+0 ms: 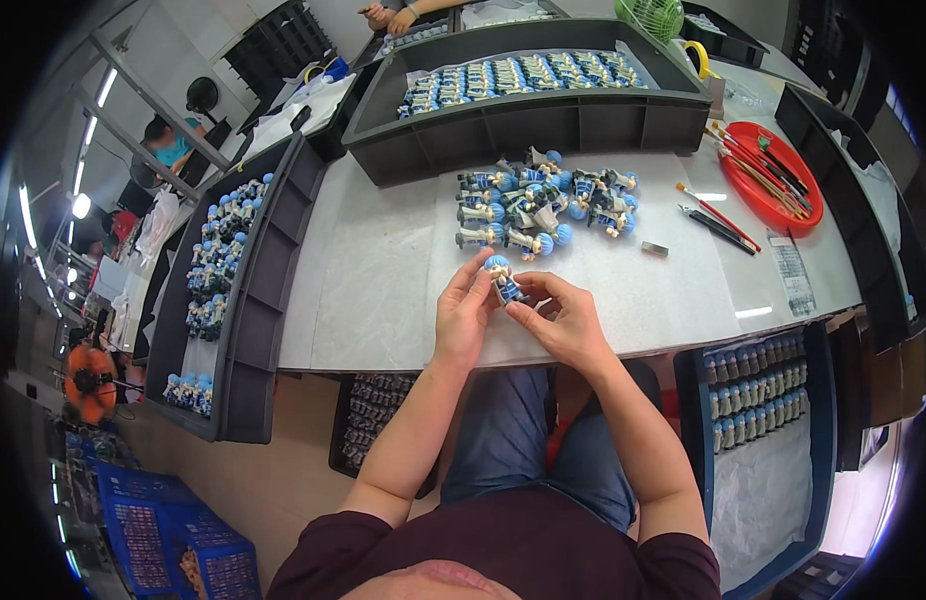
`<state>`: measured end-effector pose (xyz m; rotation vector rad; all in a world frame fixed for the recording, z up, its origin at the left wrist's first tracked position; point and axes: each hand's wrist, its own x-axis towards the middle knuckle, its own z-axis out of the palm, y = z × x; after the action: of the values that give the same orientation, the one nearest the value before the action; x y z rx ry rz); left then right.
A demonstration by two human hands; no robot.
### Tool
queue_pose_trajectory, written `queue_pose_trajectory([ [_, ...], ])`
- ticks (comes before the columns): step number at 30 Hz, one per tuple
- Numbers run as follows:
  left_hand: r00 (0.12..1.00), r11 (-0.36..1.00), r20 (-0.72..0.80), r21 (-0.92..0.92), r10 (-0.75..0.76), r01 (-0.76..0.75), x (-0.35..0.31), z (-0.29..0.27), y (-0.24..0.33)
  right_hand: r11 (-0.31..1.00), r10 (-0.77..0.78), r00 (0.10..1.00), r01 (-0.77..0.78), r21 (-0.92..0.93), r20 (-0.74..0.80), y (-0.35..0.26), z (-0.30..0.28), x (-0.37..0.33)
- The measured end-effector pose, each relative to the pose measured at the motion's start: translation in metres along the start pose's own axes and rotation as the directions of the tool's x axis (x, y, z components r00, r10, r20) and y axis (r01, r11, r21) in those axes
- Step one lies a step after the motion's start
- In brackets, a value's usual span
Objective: The person assembles small blue and white figurines by hand at a workbench. They pick up a body and a head, fit them together, and place the completed figure into a blue tray. The person repeats this process for multiple figures throughout the clip.
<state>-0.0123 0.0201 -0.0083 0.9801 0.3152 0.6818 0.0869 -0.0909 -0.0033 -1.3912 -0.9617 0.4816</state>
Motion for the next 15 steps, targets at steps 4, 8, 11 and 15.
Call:
queue_pose_trajectory([
  [4,1.000,1.000,-0.003,0.011,0.007,-0.007,0.0001,-0.0007,-0.0012,1.000,-0.009,1.000,0.009,-0.016,0.000,0.0033,-0.0002,-0.0004],
  [8,1.000,1.000,-0.011,0.025,0.013,-0.013,-0.0009,-0.0013,-0.0024,1.000,0.009,1.000,-0.009,-0.003,0.014,-0.0032,-0.0001,-0.0009],
  [11,1.000,0.999,-0.013,0.030,0.012,-0.012,-0.0010,0.0000,-0.0007,1.000,0.007,1.000,-0.007,-0.002,0.013,-0.0040,0.0002,-0.0007],
  [15,1.000,1.000,-0.025,0.029,0.004,-0.003,-0.0016,0.0000,-0.0003,1.000,-0.005,1.000,0.005,-0.008,0.015,-0.0038,0.0014,0.0000],
])
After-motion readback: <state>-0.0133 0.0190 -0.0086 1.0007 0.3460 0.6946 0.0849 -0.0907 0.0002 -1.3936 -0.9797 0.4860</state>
